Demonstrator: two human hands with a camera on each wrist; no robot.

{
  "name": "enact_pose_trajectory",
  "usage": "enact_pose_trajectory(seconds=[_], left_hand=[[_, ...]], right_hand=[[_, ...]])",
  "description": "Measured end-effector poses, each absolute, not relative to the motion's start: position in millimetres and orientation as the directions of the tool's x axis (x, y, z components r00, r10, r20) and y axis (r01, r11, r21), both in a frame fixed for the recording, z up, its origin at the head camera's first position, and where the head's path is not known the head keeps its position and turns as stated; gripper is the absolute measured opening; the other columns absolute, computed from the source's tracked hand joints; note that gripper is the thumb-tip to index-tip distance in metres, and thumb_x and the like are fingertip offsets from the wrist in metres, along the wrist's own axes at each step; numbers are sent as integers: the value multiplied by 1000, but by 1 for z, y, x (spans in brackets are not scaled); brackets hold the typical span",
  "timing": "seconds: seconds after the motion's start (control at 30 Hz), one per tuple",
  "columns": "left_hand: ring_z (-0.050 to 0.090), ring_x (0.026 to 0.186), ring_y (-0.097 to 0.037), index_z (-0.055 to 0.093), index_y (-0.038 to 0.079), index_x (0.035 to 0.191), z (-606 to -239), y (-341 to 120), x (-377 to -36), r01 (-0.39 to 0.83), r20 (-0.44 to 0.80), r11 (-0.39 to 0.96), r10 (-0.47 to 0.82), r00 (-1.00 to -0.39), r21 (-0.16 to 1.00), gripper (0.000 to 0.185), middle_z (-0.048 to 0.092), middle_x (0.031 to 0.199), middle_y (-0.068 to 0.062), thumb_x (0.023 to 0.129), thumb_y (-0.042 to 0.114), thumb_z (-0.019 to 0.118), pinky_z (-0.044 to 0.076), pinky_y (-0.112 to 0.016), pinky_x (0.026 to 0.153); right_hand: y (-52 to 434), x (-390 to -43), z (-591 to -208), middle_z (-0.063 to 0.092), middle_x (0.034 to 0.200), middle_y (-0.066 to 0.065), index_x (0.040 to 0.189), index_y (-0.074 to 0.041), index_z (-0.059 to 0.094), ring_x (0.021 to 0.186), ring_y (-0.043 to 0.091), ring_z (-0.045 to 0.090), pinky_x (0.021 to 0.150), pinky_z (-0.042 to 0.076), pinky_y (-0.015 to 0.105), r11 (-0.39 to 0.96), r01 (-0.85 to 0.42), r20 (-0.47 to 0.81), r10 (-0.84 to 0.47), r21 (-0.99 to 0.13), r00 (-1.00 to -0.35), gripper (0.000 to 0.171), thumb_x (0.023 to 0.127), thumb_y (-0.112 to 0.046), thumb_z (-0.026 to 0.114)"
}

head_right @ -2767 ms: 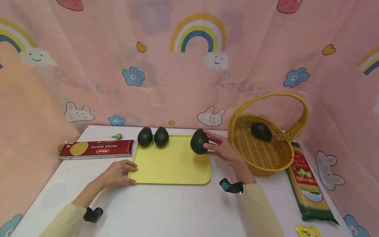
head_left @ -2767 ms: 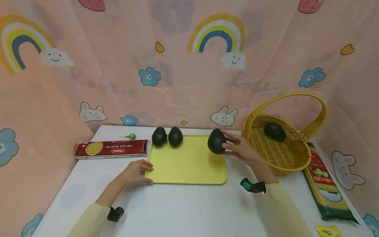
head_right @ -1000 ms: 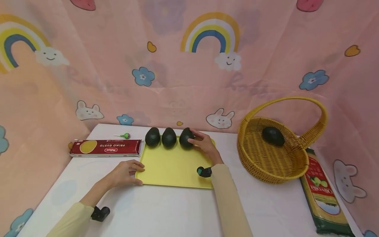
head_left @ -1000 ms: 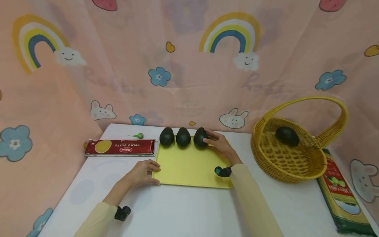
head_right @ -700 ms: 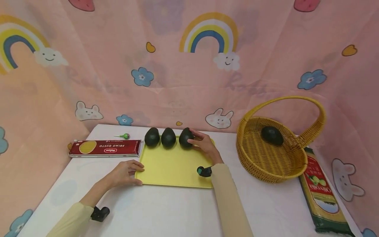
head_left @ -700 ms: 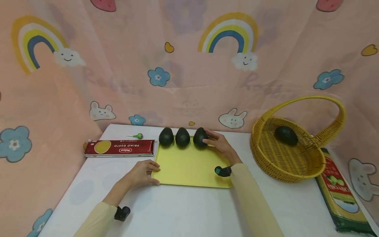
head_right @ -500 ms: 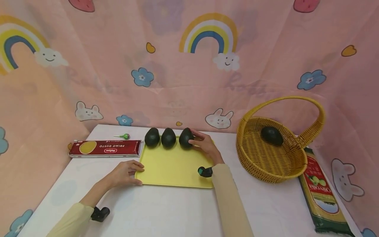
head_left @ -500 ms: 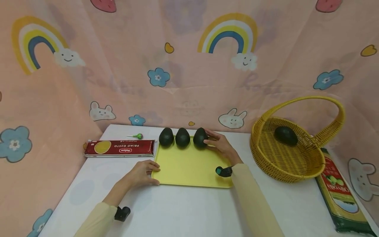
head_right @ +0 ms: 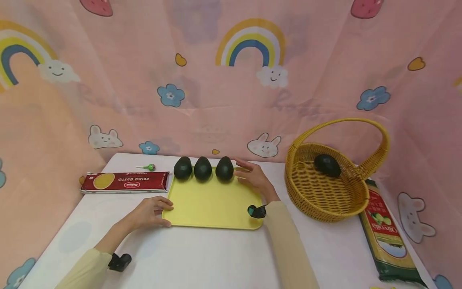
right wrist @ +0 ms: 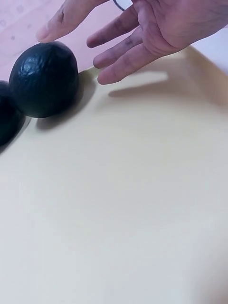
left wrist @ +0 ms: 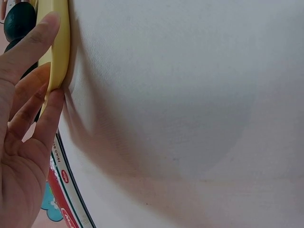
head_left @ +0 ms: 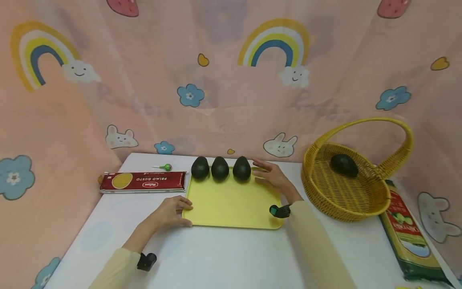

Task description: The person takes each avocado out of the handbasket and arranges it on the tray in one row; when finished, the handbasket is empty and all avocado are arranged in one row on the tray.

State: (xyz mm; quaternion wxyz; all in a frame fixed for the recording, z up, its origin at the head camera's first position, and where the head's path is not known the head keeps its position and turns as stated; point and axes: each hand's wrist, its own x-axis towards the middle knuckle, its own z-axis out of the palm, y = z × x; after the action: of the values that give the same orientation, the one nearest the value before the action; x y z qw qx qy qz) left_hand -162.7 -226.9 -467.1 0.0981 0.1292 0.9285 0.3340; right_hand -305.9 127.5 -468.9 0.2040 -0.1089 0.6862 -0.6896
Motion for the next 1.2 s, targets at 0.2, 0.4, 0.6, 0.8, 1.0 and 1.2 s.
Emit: enact_pose_trajectory(seconds=[0.2, 0.4, 0.6, 0.8, 1.0, 1.2], left_hand=[[57, 111, -29, 71, 0, 107, -468, -228, -163, 207, -78, 752, 325, -943, 626, 49, 62, 115, -6, 68, 24, 88, 53, -32, 91], [57, 111, -29, 71, -1, 107, -467, -228, -163, 185, -92, 741, 315, -945, 645, 49, 62, 115, -7, 68, 24, 88, 53, -31, 90], [58, 110, -29, 71, -1, 108, -465, -226, -162, 165, -104, 738, 304, -947, 654, 49, 61, 115, -6, 68, 23, 88, 53, -30, 89], [58, 111, -30, 71, -1, 108, -464, -226, -161, 164, -105, 730, 309, -945, 664, 48, 61, 116, -7, 69, 22, 87, 54, -30, 89], [57, 111, -31, 70, -2, 108, -464, -227, -161, 200, -86, 733, 333, -939, 650, 48, 61, 116, -9, 70, 22, 87, 54, -31, 89], [57, 111, -30, 71, -2, 108, -463, -226, -161, 160, -107, 729, 306, -946, 666, 48, 61, 116, -8, 69, 20, 87, 54, -30, 89]], right_hand=[[139, -302, -465, 29, 152, 21, 148, -2, 32, 131, 38, 41, 97, 49, 39, 44, 115, -123, -431, -992, -894, 61, 93, -2, 60], [147, -299, -461, 33, 151, 20, 146, 1, 34, 129, 36, 43, 92, 52, 30, 46, 71, -83, -412, -996, -907, 58, 94, -2, 59], [152, -295, -454, 33, 150, 20, 145, 1, 37, 132, 40, 38, 89, 53, 25, 12, 78, -76, -405, -997, -911, 57, 93, -1, 60], [152, -290, -447, 37, 149, 18, 144, 0, 39, 132, 37, 41, 89, 53, 27, 20, 93, -93, -392, -995, -915, 57, 92, -1, 62], [153, -282, -442, 41, 146, 17, 142, 0, 42, 124, 27, 51, 90, 53, 30, 66, 66, -86, -385, -996, -919, 57, 91, -6, 66], [159, -269, -435, 40, 146, 20, 143, 1, 40, 129, 33, 45, 92, 52, 33, 63, 59, -79, -377, -996, -923, 58, 91, -6, 65]])
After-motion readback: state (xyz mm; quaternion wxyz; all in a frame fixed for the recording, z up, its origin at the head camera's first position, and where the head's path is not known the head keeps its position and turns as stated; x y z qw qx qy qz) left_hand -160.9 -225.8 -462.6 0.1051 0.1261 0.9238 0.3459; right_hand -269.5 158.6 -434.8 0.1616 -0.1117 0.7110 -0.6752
